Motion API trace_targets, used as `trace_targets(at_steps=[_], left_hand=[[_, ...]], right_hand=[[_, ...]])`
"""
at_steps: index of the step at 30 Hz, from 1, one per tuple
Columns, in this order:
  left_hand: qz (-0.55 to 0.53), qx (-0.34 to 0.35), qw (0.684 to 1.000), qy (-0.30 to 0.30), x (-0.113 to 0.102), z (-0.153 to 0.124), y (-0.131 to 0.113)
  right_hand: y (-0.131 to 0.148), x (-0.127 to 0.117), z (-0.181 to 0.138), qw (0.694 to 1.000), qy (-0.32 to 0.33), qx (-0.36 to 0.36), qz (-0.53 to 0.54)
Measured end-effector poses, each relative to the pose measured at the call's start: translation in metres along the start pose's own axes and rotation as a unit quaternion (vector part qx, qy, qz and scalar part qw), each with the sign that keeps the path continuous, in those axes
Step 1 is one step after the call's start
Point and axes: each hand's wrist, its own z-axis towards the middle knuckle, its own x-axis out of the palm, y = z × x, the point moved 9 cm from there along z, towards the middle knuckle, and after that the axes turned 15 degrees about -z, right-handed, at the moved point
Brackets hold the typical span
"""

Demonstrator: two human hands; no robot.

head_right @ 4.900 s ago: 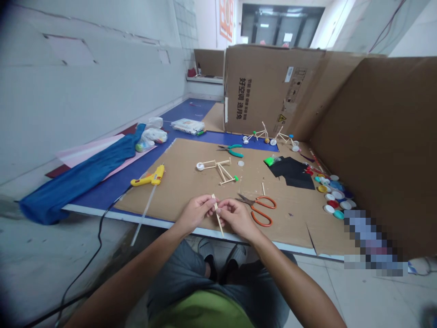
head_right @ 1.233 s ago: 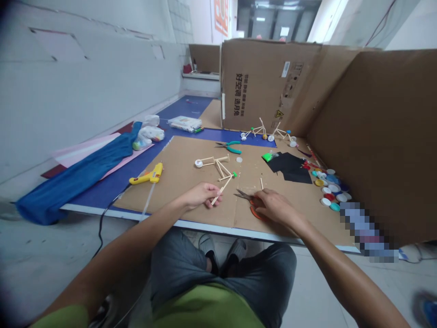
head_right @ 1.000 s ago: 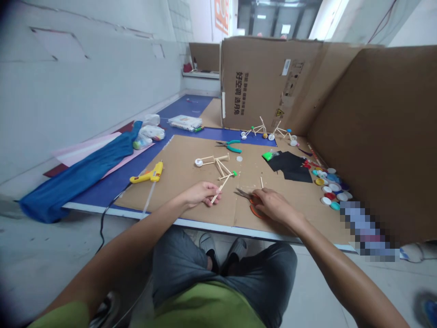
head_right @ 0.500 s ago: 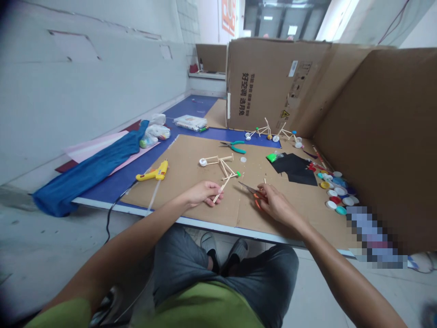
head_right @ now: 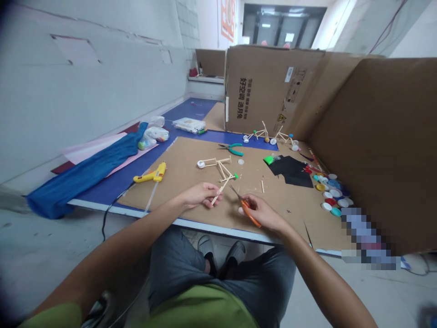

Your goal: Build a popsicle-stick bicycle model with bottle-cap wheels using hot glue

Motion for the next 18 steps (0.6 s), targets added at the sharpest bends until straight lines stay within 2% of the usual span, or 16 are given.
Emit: trace_targets(at_steps=[6,11,18], left_hand=[[0.011,0.011,1.000,0.014,0.012,-0.002,-0.001],[0.033,0.013,0.999,0.028,0.021,-0.004,-0.003],[0.033,0.014,0.999,0.034,0.022,-0.004,-0.004]], right_hand=[[0.027,0.014,0.007,0.999,0.045,-0.019,0.015],[0.029,0.019,0.014,0.998,0.048,-0.003,0.027],[0.026,0.020,0.012,0.998,0.049,0.018,0.045]])
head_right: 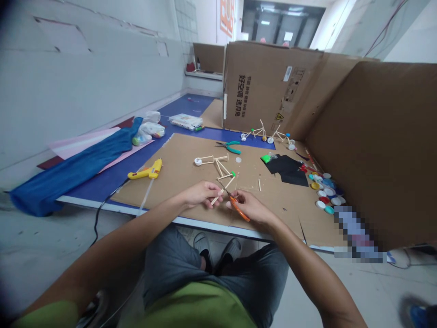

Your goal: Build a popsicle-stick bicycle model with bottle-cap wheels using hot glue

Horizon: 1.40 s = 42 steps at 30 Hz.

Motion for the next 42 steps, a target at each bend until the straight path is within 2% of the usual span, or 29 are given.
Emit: trace_targets(at_steps=[25,32,42], left_hand=[[0.003,-0.014,1.000,0.009,0.001,-0.001,0.004],[0.016,-0.015,1.000,0.022,0.003,0.000,0.005],[0.026,0.000,0.999,0.028,0.000,0.004,0.012]], right_hand=[[0.003,-0.002,-0.003,1.000,0.005,-0.008,-0.024],[0.000,0.000,-0.004,1.000,0.007,0.011,-0.025],[-0.007,0.003,-0.003,0.999,0.005,-0.027,-0.040]])
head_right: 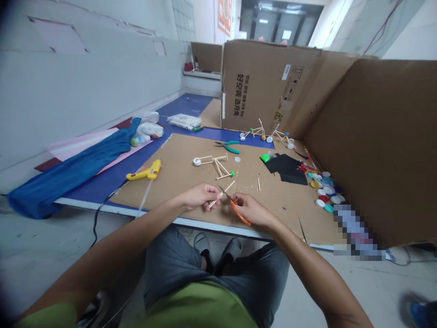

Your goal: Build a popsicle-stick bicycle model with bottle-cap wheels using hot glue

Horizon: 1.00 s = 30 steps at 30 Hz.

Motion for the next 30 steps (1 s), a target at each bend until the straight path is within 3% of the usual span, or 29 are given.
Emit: trace_targets(at_steps=[17,24,30], left_hand=[[0.025,-0.010,1.000,-0.001,0.014,0.013,-0.004],[0.225,0.046,0.971,-0.064,0.009,0.031,-0.009],[0.375,0.105,0.913,-0.121,0.015,0.034,-0.033]], right_hand=[[-0.017,-0.012,-0.006,0.999,-0.029,0.010,0.012],[-0.028,-0.031,-0.018,0.997,-0.065,0.033,0.004],[-0.033,-0.037,-0.022,0.995,-0.082,0.057,0.024]])
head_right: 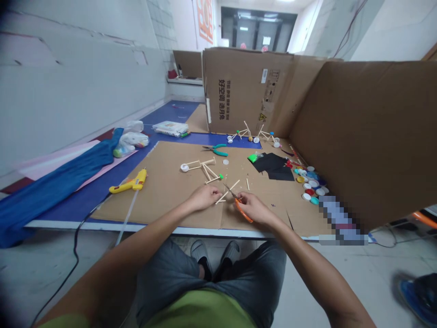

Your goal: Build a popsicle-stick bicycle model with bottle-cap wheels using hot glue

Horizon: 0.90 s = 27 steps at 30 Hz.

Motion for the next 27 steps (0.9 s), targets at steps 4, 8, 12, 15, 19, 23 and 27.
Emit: trace_targets(at_steps=[4,8,12,15,19,23,27], left_hand=[[0.080,0.038,0.996,-0.033,-0.006,-0.009,-0.022],[0.043,0.066,0.996,-0.049,0.001,-0.018,-0.034],[0.057,0.068,0.993,-0.075,0.009,-0.019,-0.030],[0.063,0.046,0.993,-0.087,0.010,-0.023,-0.021],[0.096,0.068,0.983,-0.140,0.005,-0.049,-0.018],[0.191,0.112,0.970,-0.096,0.021,-0.073,-0.018],[0.207,0.101,0.970,-0.077,0.027,-0.073,-0.012]], right_hand=[[0.001,0.001,0.002,1.000,-0.011,-0.012,0.015],[0.004,0.004,0.008,0.999,-0.020,-0.032,0.013],[0.005,0.007,0.011,0.999,-0.036,-0.033,-0.003],[0.005,0.010,0.012,0.999,-0.032,-0.025,-0.026],[0.007,0.004,0.013,0.997,-0.058,-0.035,-0.043],[0.006,-0.009,0.014,0.993,-0.097,-0.045,-0.055],[0.005,-0.010,0.013,0.992,-0.090,-0.048,-0.070]])
